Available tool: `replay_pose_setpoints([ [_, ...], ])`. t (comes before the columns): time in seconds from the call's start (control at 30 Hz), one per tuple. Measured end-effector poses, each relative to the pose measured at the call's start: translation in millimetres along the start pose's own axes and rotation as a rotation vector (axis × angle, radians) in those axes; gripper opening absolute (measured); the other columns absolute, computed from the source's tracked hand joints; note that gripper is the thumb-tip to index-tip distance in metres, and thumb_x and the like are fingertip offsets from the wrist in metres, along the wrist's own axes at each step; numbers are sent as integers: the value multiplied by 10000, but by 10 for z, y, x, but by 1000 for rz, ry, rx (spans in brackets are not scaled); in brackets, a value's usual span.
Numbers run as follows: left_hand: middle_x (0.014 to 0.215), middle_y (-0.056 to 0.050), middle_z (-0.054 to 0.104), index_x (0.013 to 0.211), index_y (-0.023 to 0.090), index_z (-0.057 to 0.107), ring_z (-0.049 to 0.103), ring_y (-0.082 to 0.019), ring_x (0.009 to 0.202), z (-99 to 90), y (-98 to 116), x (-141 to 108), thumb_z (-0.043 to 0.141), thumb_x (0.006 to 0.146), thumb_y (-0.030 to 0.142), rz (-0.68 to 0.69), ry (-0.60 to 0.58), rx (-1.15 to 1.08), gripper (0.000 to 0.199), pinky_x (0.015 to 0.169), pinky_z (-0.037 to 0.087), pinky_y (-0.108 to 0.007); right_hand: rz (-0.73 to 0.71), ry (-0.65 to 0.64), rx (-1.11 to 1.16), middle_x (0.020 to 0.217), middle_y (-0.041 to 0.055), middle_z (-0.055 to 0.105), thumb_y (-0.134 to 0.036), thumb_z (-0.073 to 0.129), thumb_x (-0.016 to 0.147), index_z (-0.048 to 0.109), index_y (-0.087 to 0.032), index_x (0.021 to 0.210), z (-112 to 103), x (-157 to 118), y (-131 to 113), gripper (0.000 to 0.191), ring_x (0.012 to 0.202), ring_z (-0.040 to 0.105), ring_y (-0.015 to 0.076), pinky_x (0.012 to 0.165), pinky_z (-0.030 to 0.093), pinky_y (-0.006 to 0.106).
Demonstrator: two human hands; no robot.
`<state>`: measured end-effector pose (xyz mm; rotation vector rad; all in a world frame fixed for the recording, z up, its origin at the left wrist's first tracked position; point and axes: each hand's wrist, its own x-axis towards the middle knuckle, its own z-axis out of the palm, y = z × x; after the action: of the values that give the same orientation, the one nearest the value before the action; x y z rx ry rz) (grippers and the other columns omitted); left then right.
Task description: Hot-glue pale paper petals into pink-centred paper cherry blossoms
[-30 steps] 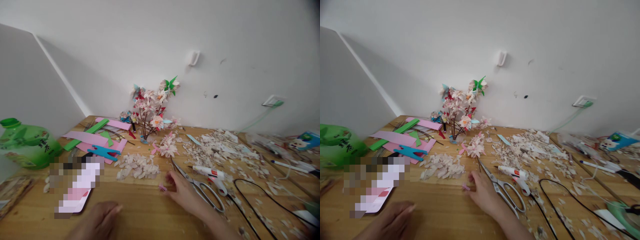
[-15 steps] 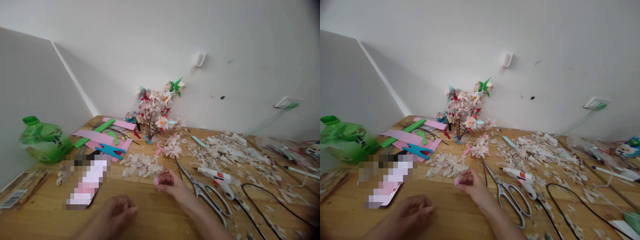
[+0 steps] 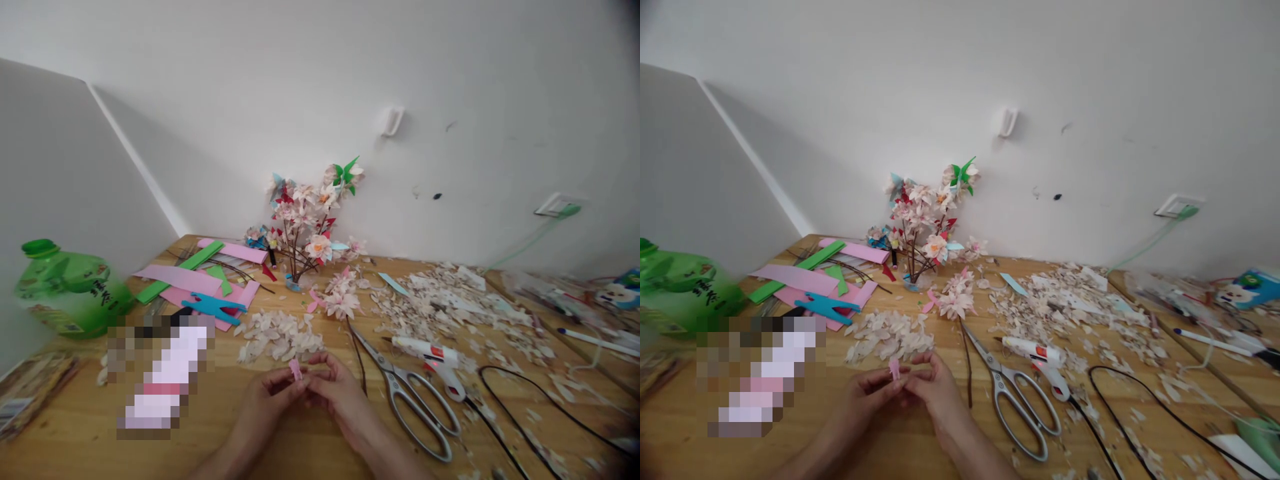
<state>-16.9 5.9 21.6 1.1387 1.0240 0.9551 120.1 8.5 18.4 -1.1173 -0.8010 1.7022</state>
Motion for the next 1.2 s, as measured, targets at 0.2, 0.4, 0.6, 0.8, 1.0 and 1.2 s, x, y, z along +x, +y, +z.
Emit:
replay_pose_setpoints([
  [0.2,568,9,617,561,166,659,551,-157,629,-30,-60,-31,618,693,420,-5,98,-49,290,663,407,-243,-4,-49,-133,520,-54,590,-465,719,563,454,-212,727,70,14,-2,401,385,455,83,411,300,199],
  [0.4,582,18,595,696,147,690,524,-138,597,-224,-95,12,709,573,449,-122,392,-173,326,580,387,-222,-46,-146,-400,517,-87,459,-255,674,641,533,-192,660,-23,-169,-17,156,483,386,78,473,273,196],
  [0.6,611,14,599,678,149,671,532,-140,604,-334,41,46,726,524,476,-130,480,-196,366,571,417,-227,-7,-377,-1137,750,-41,629,-49,671,541,624,-238,884,-326,-409,-364,394,668,548,143,566,382,202],
  [0.8,622,17,609,636,154,673,540,-134,576,-378,204,92,728,475,513,-128,454,-88,398,581,430,-234,-349,-15,-1144,806,16,654,-137,550,735,577,-209,817,-322,36,-593,113,760,600,171,693,449,262],
  [1.0,583,24,603,600,159,658,536,-121,526,-380,234,207,696,526,520,-59,399,-29,370,545,430,-222,-430,91,-1135,853,37,641,-78,561,704,547,-204,883,-190,530,-447,219,808,588,191,745,419,300],
  [1.2,591,18,629,601,167,678,568,-135,610,-262,127,264,741,508,450,-80,386,-204,304,598,477,-220,-400,110,-978,693,-18,632,10,551,613,545,-232,825,-216,655,-374,322,716,599,183,713,414,305],
])
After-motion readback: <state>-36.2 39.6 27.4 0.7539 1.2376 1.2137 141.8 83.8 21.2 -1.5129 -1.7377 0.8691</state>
